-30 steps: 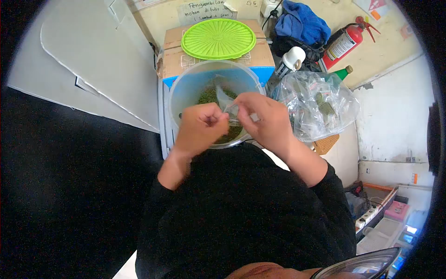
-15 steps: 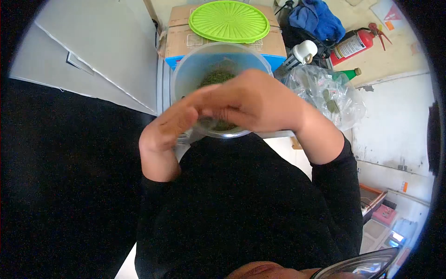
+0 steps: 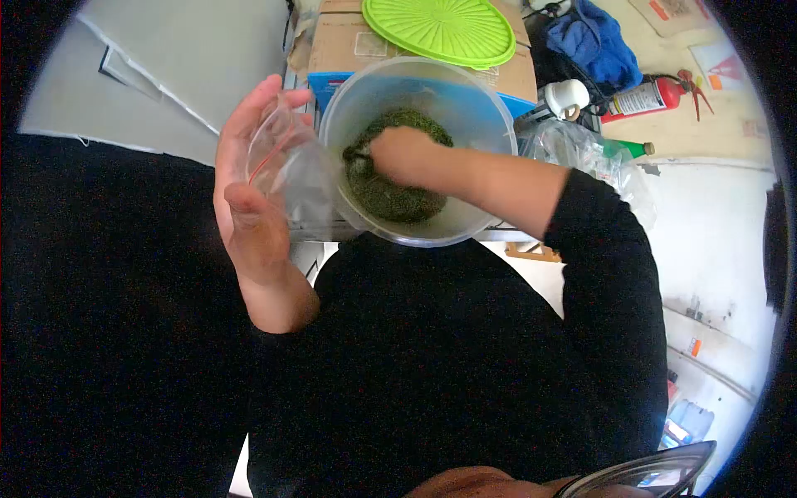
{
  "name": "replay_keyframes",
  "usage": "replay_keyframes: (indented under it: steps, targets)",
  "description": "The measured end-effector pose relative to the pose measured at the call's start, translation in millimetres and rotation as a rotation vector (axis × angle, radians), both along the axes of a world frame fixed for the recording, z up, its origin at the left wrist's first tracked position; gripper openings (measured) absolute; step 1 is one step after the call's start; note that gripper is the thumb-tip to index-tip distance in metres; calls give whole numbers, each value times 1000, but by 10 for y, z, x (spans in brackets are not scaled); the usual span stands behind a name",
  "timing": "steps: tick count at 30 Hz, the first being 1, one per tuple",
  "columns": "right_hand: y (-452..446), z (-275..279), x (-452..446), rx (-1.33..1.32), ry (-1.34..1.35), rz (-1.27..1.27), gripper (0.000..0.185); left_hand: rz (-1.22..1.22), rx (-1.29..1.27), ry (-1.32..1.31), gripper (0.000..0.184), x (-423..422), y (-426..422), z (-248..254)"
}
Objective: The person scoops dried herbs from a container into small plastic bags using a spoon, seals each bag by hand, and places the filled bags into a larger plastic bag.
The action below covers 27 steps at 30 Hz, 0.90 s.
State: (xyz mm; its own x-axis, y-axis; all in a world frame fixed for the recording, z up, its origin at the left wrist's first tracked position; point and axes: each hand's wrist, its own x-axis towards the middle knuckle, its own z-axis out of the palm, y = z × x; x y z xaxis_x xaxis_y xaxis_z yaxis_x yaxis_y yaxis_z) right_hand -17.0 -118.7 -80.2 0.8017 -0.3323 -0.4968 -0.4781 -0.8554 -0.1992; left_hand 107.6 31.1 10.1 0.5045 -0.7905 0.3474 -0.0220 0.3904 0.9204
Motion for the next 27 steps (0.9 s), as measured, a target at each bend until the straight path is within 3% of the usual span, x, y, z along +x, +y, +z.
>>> replay_keyframes:
  steps: [4, 8, 14, 17, 18, 21, 25, 27]
  targets:
    - [-215, 81, -223, -250, -233, 66, 18, 47, -18, 47, 101, 59, -19, -66]
    - [-177, -197, -419, -90, 98, -52, 21, 33, -22, 74, 101, 42, -70, -56]
    - [-184, -30, -294, 139, -87, -136, 22, 10, -42, 82, 96, 91, -25, -81]
    - [-427, 46, -322, -27, 65, -64, 25, 77, 15, 109, 103, 103, -20, -59]
    - [-446, -18, -391, -42, 135, -135, 29, 77, 10, 119, 102, 104, -25, -71]
    - [-391, -253, -455, 19, 184, 14, 30, 65, -4, 123, 101, 111, -62, -91]
    - [-380, 85, -245, -24, 175, -210, 16, 57, -2, 113, 99, 116, -50, -77]
    - [-480, 28, -311, -55, 283, -35, 17, 51, -2, 115, 99, 101, -48, -70]
